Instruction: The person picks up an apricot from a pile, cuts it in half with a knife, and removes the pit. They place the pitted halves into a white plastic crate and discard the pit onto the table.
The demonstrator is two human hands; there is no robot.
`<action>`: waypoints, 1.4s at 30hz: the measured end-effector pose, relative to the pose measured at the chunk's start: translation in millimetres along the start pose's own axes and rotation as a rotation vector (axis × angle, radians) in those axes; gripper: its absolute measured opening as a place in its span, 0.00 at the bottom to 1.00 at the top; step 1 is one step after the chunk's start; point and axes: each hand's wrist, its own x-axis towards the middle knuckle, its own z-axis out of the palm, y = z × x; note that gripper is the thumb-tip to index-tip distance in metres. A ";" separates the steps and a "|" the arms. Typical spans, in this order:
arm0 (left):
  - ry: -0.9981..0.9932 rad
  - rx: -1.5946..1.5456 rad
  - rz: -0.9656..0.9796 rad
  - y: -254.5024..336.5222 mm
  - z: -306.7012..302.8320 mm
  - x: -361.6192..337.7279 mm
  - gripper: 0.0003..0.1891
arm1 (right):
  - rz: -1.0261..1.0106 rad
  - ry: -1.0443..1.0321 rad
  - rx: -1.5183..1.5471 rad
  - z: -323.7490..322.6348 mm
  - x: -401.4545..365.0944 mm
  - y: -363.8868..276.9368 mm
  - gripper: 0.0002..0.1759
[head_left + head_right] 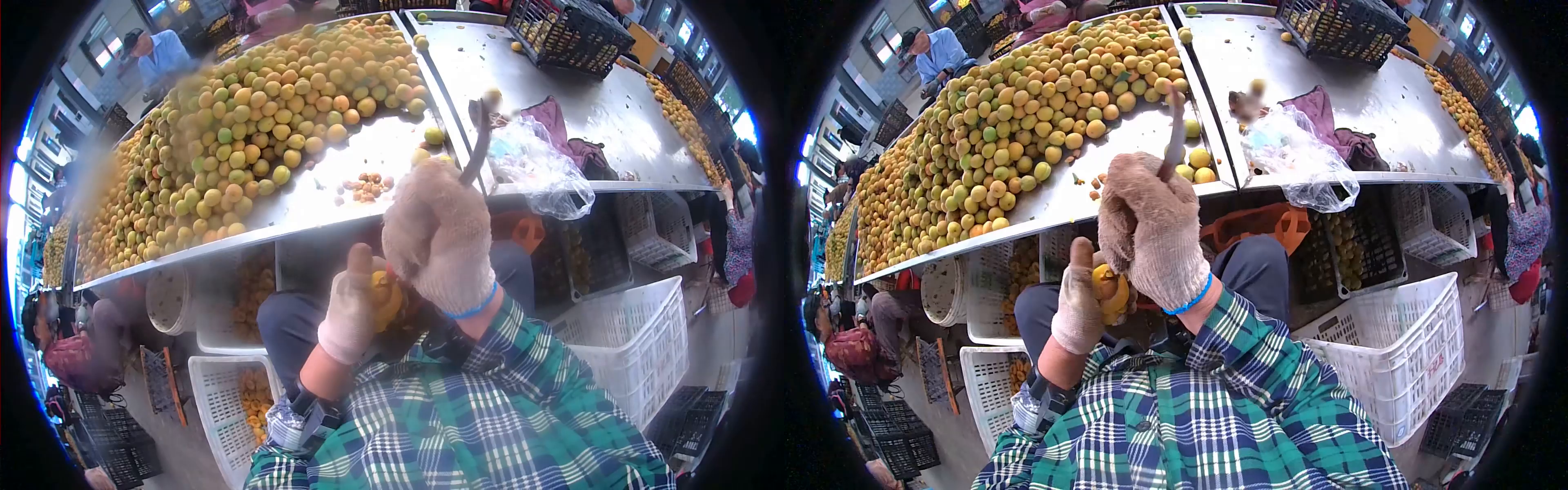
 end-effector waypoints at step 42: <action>0.328 -0.530 -0.209 18.7 -4.5 19.2 0.21 | 0.041 0.013 -0.782 -34.4 9.7 23.2 0.12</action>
